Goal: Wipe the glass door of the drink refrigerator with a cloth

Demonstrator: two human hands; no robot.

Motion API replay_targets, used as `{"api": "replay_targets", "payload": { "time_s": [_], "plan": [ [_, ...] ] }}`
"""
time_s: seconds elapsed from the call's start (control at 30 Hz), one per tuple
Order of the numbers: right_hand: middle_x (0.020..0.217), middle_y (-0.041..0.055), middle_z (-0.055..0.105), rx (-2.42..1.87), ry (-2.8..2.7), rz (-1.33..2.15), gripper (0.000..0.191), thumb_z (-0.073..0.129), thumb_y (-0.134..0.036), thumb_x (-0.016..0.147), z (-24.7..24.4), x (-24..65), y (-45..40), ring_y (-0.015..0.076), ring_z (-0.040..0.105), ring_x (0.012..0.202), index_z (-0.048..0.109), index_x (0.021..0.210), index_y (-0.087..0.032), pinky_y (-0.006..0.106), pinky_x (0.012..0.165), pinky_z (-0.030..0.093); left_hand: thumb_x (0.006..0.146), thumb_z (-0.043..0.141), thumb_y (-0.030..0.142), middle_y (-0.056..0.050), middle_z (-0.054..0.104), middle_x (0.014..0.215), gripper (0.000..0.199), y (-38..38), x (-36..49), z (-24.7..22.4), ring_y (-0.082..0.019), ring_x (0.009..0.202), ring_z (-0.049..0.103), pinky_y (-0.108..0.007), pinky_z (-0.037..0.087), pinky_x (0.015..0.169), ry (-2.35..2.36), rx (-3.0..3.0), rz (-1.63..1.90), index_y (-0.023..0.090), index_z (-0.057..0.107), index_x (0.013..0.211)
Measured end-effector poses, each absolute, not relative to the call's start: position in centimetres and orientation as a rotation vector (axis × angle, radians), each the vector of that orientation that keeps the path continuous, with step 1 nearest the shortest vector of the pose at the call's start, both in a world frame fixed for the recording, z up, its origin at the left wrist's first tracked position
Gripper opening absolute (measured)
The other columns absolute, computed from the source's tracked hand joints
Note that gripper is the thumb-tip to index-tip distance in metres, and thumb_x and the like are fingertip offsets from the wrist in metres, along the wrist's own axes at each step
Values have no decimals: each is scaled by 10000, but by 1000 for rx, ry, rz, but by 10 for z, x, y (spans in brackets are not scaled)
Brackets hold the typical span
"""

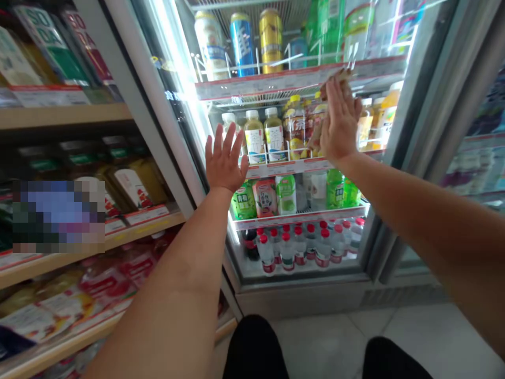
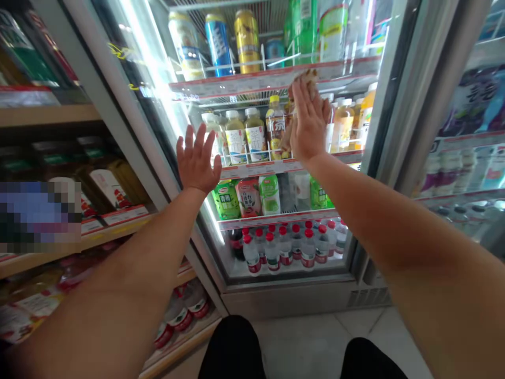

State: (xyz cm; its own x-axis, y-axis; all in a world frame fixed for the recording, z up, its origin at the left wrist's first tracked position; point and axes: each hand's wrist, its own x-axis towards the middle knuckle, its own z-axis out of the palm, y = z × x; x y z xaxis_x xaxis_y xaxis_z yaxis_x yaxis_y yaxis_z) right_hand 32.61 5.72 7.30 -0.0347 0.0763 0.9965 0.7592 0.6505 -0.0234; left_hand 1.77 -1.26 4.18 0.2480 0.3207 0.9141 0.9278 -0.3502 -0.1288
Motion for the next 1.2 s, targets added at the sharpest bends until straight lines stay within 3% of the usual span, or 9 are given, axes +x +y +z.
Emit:
{"api": "replay_targets", "payload": {
  "time_s": [0.13,0.3,0.43,0.63,0.73,0.83,0.93,1.03,1.2],
  "plan": [
    [1667,42,380,-701,-1695,-706,603,304,-155,1020,58,291,45,291,257,1578,347,1612,-260,664,1275,168,989,503,415,28,287,1697,658,-12,17,41,-268,1607,81,-516,-26,1327,-1134,-1794,-1085,339,331,1620],
    [1679,-2,353,-498,-2061,-852,748,378,-116,1006,9,268,31,236,236,1586,120,1669,-348,606,1312,109,1002,488,442,9,293,1695,646,-11,17,41,-268,1607,80,-524,-22,1329,-1125,-1790,-1082,316,338,1617],
    [1689,3,318,-419,-2191,-855,798,399,-109,1010,-27,262,25,207,196,1594,11,1675,-321,561,1325,64,1008,459,487,35,277,1699,638,-11,17,41,-268,1606,65,-505,-30,1336,-1138,-1790,-1079,300,353,1609],
    [1693,42,293,-258,-2437,-804,742,462,-130,992,-53,273,23,205,216,1591,168,1665,-235,532,1316,103,991,465,443,22,273,1702,646,-13,18,42,-280,1606,54,-527,-29,1334,-1186,-1807,-1077,292,360,1610],
    [1664,35,366,-102,-2567,-799,727,493,-100,973,-52,296,30,195,286,1568,256,1643,-251,503,1299,209,973,509,401,17,285,1698,668,-13,17,42,-278,1606,62,-536,-25,1329,-1152,-1811,-1095,315,348,1616],
    [1630,8,428,-31,-2579,-829,772,502,-63,959,-40,324,38,182,357,1537,235,1646,-294,478,1295,256,968,529,391,31,287,1696,682,-11,16,41,-265,1606,78,-524,-21,1329,-1115,-1792,-1098,342,335,1620],
    [1624,-16,436,-215,-2368,-867,769,475,-90,1008,-17,348,42,203,387,1522,162,1649,-377,571,1321,103,971,524,382,44,283,1695,682,-9,14,40,-249,1606,84,-517,-4,1331,-1101,-1769,-1079,360,323,1623],
    [1630,10,434,-434,-2124,-857,677,509,-199,1036,14,360,43,310,340,1542,250,1631,-391,720,1263,-32,976,512,370,40,287,1694,676,-8,13,39,-249,1604,97,-517,9,1333,-1095,-1748,-1060,359,321,1624],
    [1647,102,407,-686,-1824,-883,504,457,-342,1064,69,353,42,414,130,1587,457,1557,-233,803,1210,-11,978,499,338,16,293,1695,675,-5,11,38,-253,1604,88,-502,-7,1332,-1065,-1736,-1045,328,317,1628]
  ]
}}
